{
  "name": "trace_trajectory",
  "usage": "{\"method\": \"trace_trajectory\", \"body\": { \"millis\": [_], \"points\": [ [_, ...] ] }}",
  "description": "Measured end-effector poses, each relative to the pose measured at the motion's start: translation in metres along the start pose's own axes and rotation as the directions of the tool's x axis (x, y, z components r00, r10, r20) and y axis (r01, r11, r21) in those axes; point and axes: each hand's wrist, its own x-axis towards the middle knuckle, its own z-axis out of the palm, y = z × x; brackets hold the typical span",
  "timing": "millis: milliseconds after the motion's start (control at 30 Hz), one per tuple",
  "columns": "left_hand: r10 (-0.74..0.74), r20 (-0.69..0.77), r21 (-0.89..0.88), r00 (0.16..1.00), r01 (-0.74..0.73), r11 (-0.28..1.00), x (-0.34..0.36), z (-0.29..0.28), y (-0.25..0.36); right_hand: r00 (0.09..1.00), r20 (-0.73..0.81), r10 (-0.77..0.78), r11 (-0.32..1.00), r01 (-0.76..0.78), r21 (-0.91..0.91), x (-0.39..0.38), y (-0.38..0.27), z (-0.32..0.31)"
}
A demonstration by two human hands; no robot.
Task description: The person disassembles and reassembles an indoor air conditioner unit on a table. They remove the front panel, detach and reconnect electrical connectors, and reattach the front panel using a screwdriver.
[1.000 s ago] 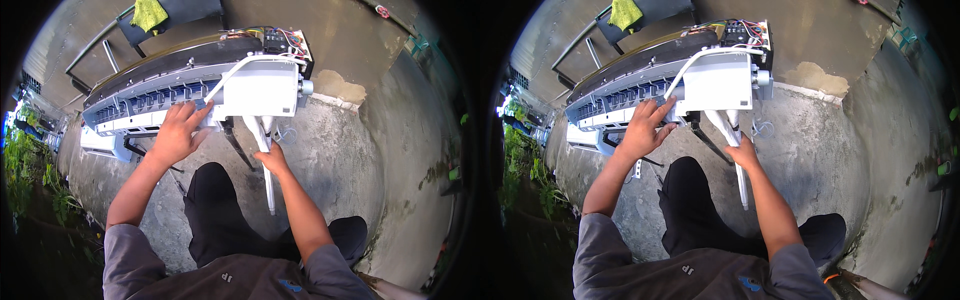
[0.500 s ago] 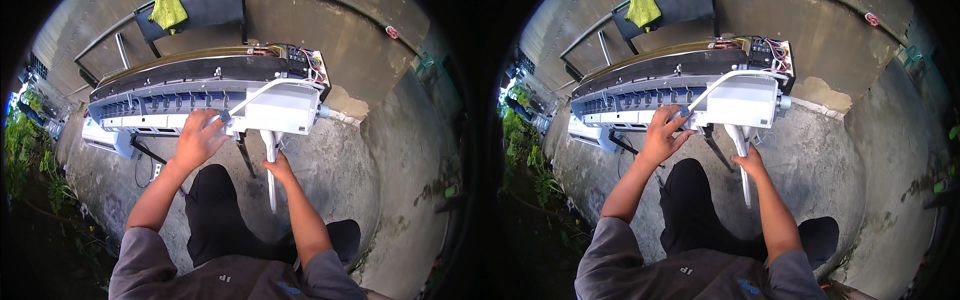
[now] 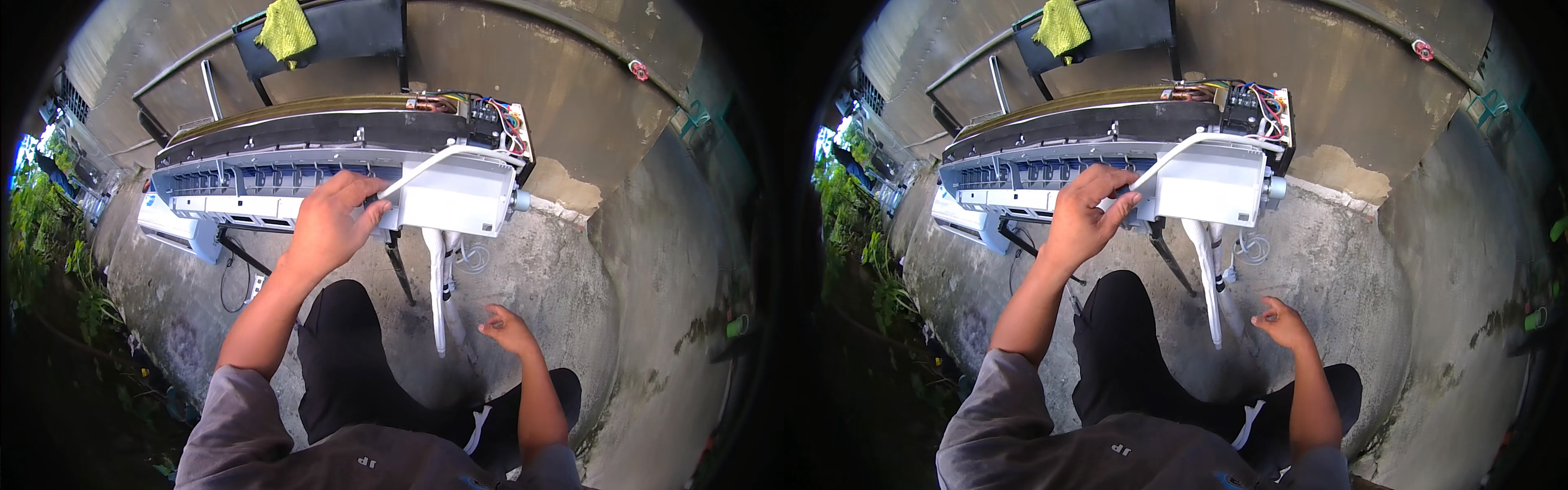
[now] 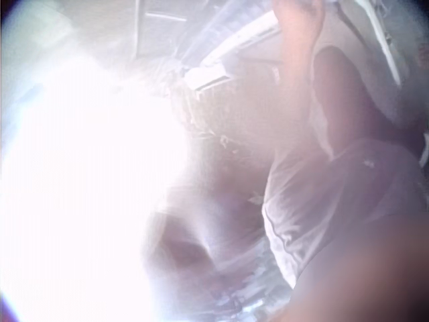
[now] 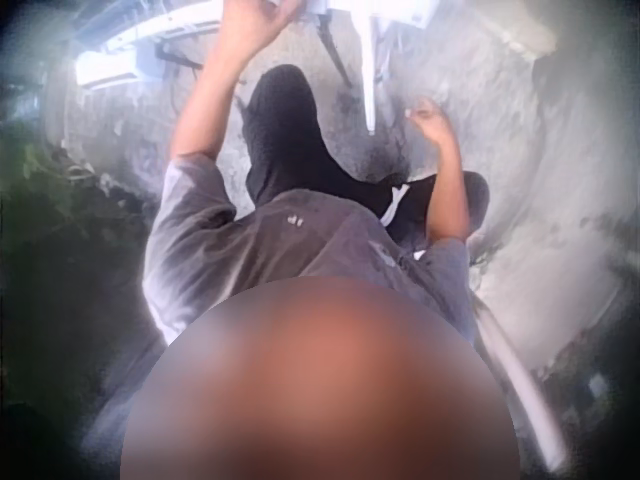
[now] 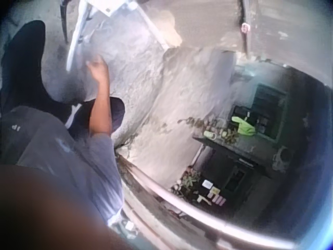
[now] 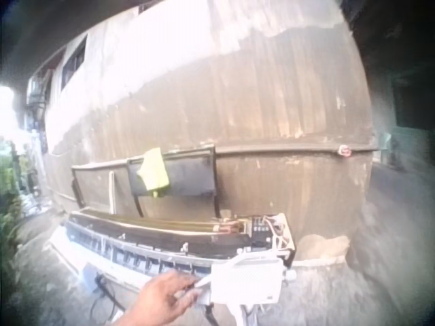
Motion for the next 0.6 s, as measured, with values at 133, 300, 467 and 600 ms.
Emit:
{"method": "trace_trajectory", "body": {
  "millis": [133,300,467,600],
  "points": [
    [0.036,-0.139,-0.086,0.990,-0.048,0.995,0.029,-0.024,0.001,0.997,0.045,0.066,0.956,-0.050,-0.289,0.005,0.029,0.004],
    [-0.056,-0.059,0.096,0.997,0.062,0.993,0.083,-0.050,-0.019,1.000,0.003,-0.019,0.998,0.019,-0.062,0.027,0.023,0.003],
    [-0.048,0.020,0.046,0.999,0.047,0.998,0.086,-0.028,-0.044,0.998,-0.008,-0.059,0.991,0.057,-0.122,0.018,-0.002,-0.007],
    [-0.131,-0.014,-0.128,0.991,0.128,0.983,0.077,-0.024,-0.058,0.995,-0.003,-0.104,0.993,0.103,-0.060,0.005,-0.019,-0.016]
  ]
}}
